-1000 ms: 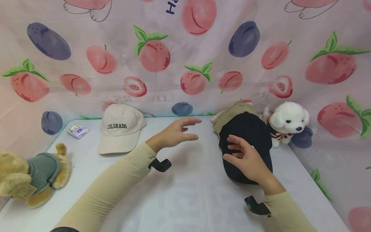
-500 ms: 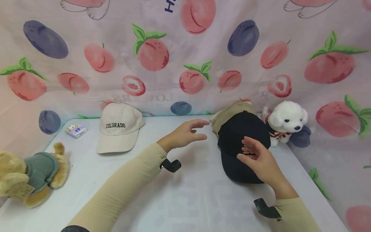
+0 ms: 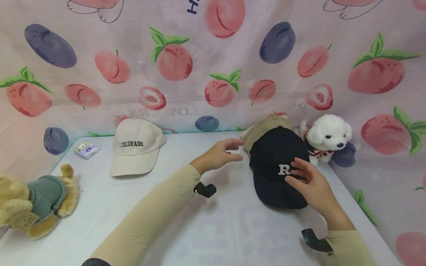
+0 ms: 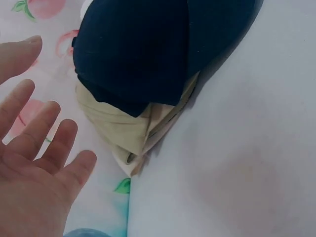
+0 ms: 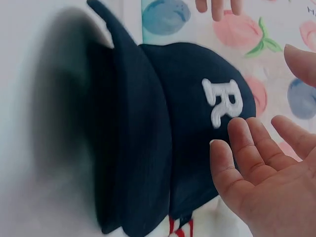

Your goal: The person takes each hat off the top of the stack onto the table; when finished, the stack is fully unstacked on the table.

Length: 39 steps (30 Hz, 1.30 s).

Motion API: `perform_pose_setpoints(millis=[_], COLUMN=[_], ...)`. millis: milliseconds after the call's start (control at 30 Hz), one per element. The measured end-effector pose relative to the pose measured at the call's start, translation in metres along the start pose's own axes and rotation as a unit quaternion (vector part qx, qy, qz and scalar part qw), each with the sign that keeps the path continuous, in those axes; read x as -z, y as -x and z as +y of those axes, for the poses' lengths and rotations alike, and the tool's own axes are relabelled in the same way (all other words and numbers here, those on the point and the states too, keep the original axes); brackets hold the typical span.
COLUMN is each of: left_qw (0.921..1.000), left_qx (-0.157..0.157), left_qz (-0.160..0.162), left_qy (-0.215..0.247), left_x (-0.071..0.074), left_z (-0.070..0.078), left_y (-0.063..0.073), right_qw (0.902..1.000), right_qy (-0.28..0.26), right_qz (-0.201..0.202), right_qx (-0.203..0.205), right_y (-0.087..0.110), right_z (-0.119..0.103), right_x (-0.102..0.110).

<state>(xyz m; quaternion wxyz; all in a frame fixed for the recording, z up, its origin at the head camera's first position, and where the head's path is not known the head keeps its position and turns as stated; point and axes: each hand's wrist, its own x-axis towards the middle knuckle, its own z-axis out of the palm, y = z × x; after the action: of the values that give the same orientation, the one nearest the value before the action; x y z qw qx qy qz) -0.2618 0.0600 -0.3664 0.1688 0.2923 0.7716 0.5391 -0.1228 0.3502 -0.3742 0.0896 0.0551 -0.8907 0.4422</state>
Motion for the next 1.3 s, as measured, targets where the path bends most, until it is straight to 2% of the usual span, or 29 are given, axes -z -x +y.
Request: perform_pose_setpoints(millis=[200, 367, 633, 800, 967, 1300], left_qw=[0.9998, 0.9998, 0.9993, 0.9990, 0.9991, 0.9988], left_qx=[0.016, 0.017, 0.028, 0.042, 0.042, 0.042], left_qz=[-0.002, -0.003, -0.007, -0.003, -0.001, -0.024], left_qy=[0.007, 0.012, 0.023, 0.011, 0.005, 0.002], left_x=[-0.003, -0.005, -0.018, -0.025, -0.031, -0.037], left_z=[0.000, 0.000, 0.000, 0.004, 0.008, 0.012], left_y=[-0.004, -0.009, -0.020, -0.026, -0.030, -0.034], right_qw=[0.9997, 0.9990, 0.9963, 0.9911, 0.9859, 0.9784], right_qy=[0.018, 0.030, 0.044, 0.065, 0.059, 0.055], right_qz=[0.008, 0.019, 0.024, -0.007, -0.048, -0.092], right_qx=[-0.015, -0.026, -0.069, -0.116, -0.149, -0.177], right_y=[0.005, 0.006, 0.008, 0.010, 0.011, 0.011], right_z=[0.010, 0.021, 0.037, 0.043, 0.049, 0.058], right_x=[0.006, 0.010, 0.013, 0.014, 0.015, 0.016])
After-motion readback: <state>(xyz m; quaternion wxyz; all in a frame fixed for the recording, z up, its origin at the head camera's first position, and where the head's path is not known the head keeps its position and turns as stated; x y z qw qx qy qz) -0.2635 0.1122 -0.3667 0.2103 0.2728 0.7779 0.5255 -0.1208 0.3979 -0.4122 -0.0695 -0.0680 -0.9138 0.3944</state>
